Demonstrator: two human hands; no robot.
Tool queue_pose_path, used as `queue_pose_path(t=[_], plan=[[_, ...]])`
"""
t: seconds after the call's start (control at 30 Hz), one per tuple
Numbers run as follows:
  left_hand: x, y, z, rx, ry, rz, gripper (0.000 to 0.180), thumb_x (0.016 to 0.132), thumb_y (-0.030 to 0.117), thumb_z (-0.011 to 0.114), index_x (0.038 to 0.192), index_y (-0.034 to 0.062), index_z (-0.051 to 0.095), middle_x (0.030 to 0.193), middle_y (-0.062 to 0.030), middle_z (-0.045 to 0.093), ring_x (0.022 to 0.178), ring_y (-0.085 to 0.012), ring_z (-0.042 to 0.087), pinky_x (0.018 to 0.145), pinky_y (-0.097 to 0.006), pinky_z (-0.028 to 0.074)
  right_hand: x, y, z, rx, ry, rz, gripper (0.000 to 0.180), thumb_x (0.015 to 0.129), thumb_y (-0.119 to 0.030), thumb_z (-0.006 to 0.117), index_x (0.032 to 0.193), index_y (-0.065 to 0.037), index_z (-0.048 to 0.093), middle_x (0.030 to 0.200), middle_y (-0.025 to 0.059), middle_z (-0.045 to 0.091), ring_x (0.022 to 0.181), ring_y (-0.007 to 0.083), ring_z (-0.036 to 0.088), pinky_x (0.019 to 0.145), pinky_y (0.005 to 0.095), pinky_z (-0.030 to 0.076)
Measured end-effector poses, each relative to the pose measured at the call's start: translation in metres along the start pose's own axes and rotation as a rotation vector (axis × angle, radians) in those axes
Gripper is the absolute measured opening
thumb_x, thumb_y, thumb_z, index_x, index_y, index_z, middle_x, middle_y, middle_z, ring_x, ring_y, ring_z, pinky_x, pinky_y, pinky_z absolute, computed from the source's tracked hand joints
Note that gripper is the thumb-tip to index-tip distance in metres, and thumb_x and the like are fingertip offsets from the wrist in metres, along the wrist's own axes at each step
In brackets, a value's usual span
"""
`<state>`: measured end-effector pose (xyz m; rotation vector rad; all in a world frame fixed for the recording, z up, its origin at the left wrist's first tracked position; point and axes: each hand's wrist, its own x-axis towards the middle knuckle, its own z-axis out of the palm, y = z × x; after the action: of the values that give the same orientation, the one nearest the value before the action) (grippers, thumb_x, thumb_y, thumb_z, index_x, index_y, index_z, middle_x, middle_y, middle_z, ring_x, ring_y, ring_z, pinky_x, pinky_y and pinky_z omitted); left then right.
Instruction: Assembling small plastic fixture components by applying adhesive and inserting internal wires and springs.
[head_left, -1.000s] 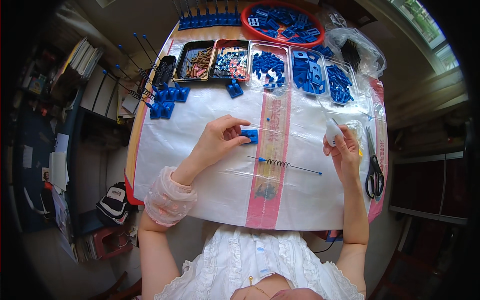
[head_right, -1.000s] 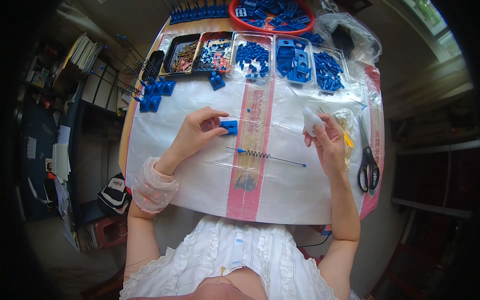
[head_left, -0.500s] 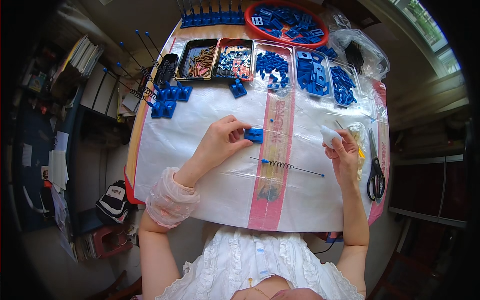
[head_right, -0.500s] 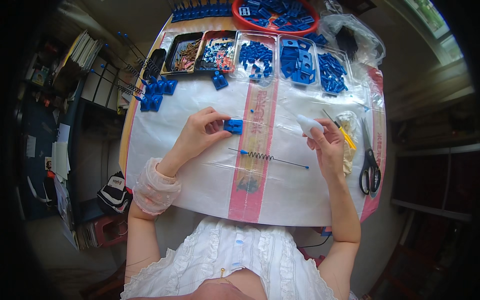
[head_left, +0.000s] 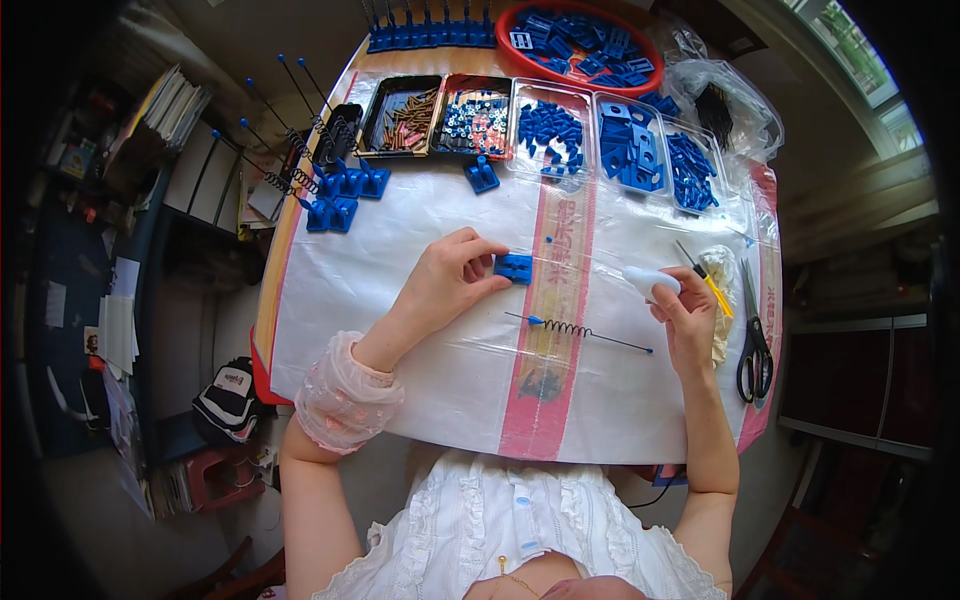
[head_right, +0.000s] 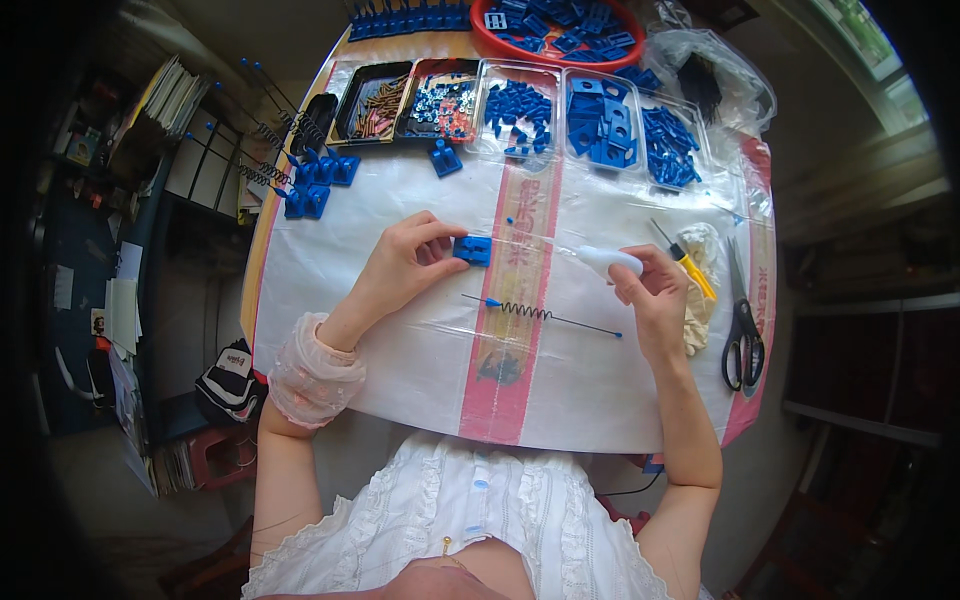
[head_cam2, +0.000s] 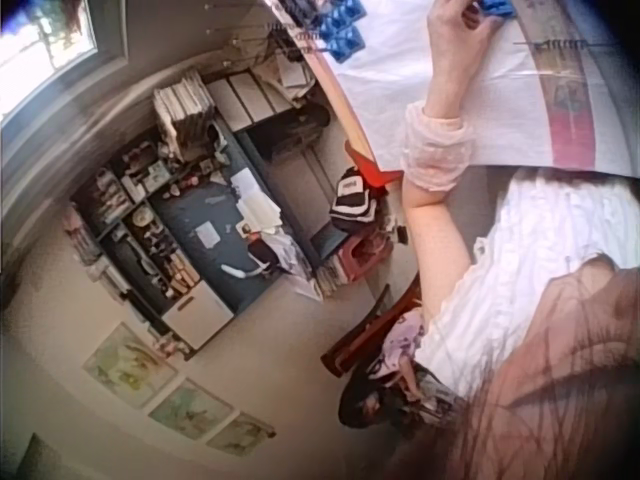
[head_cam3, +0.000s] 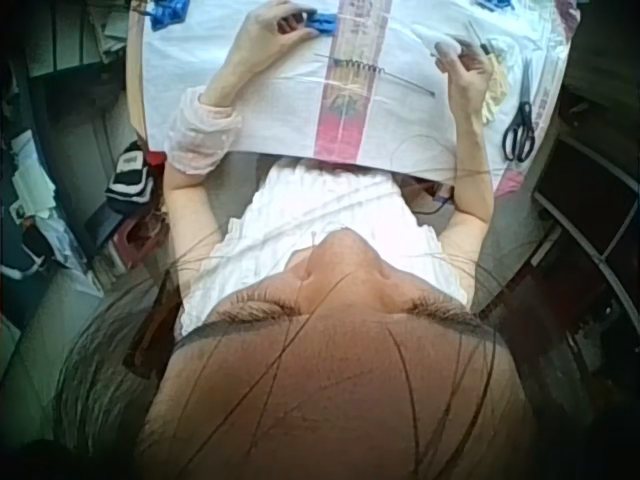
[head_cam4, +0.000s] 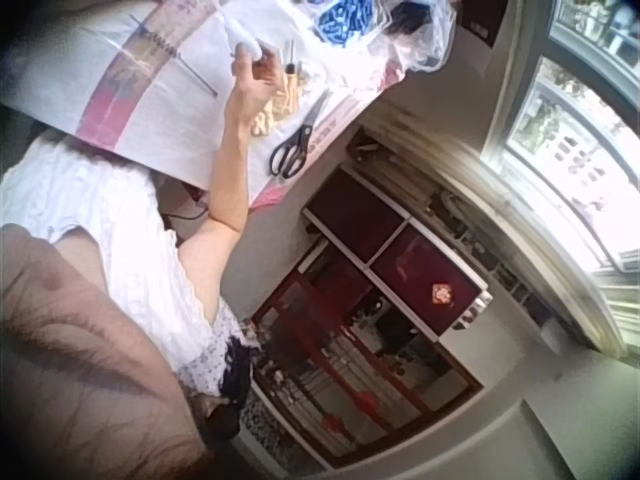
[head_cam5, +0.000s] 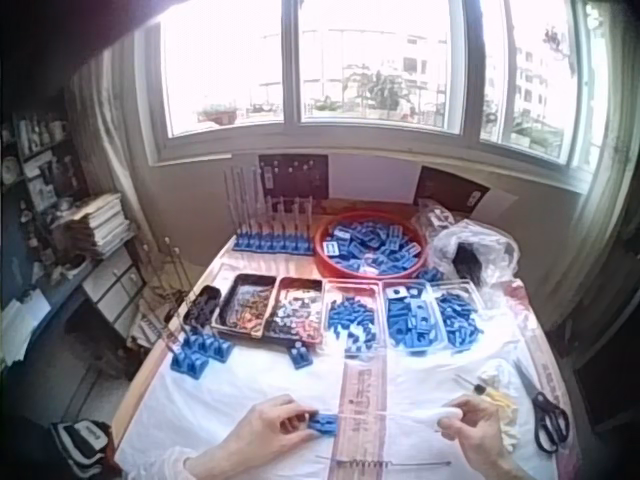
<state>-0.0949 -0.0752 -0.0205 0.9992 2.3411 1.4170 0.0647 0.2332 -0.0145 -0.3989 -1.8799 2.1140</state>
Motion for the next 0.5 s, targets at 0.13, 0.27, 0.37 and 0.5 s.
queue_pose_path(t=[0.13, 0.27, 0.37, 0.5], plan=[[0.000, 0.001, 0.000, -0.003, 0.000, -0.005, 0.034, 0.081, 0.005, 0.087, 0.113, 0.0047, 0.077, 0.089, -0.0035, 0.064, 0.073, -0.0105, 0.063, 0.068, -0.025, 0.053, -0.002, 0.000, -0.001, -0.025, -0.009, -0.014, 0.015, 0.093, -0.007, 0.077, 0.104, 0.000, 0.072, 0.084, 0.0015, 0.067, 0.072, 0.0060, 0.060, 0.062, 0.0210, 0.043], [0.000, 0.000, 0.001, -0.003, 0.011, -0.014, 0.033, 0.081, 0.004, 0.086, 0.113, 0.0038, 0.077, 0.088, -0.0034, 0.065, 0.073, -0.0103, 0.062, 0.068, -0.025, 0.053, -0.006, -0.004, 0.005, -0.075, -0.009, -0.041, 0.014, 0.092, -0.005, 0.077, 0.104, 0.000, 0.072, 0.088, 0.0016, 0.068, 0.078, 0.0072, 0.063, 0.067, 0.0213, 0.046], [0.000, 0.000, 0.002, -0.007, 0.019, -0.024, 0.033, 0.081, 0.003, 0.086, 0.113, 0.0033, 0.077, 0.088, -0.0034, 0.065, 0.072, -0.0101, 0.062, 0.068, -0.025, 0.053, -0.009, -0.008, 0.009, -0.130, -0.017, -0.078, 0.014, 0.091, -0.001, 0.077, 0.103, 0.001, 0.072, 0.090, 0.0022, 0.068, 0.080, 0.0084, 0.064, 0.070, 0.0222, 0.049], [0.001, -0.001, 0.002, -0.013, 0.022, -0.022, 0.033, 0.080, 0.003, 0.086, 0.112, 0.0035, 0.077, 0.088, -0.0033, 0.065, 0.072, -0.0100, 0.062, 0.067, -0.025, 0.053, -0.013, -0.007, 0.012, -0.200, -0.028, -0.170, 0.015, 0.089, 0.004, 0.078, 0.102, 0.002, 0.071, 0.091, 0.0023, 0.068, 0.079, 0.0083, 0.062, 0.070, 0.0228, 0.048]])
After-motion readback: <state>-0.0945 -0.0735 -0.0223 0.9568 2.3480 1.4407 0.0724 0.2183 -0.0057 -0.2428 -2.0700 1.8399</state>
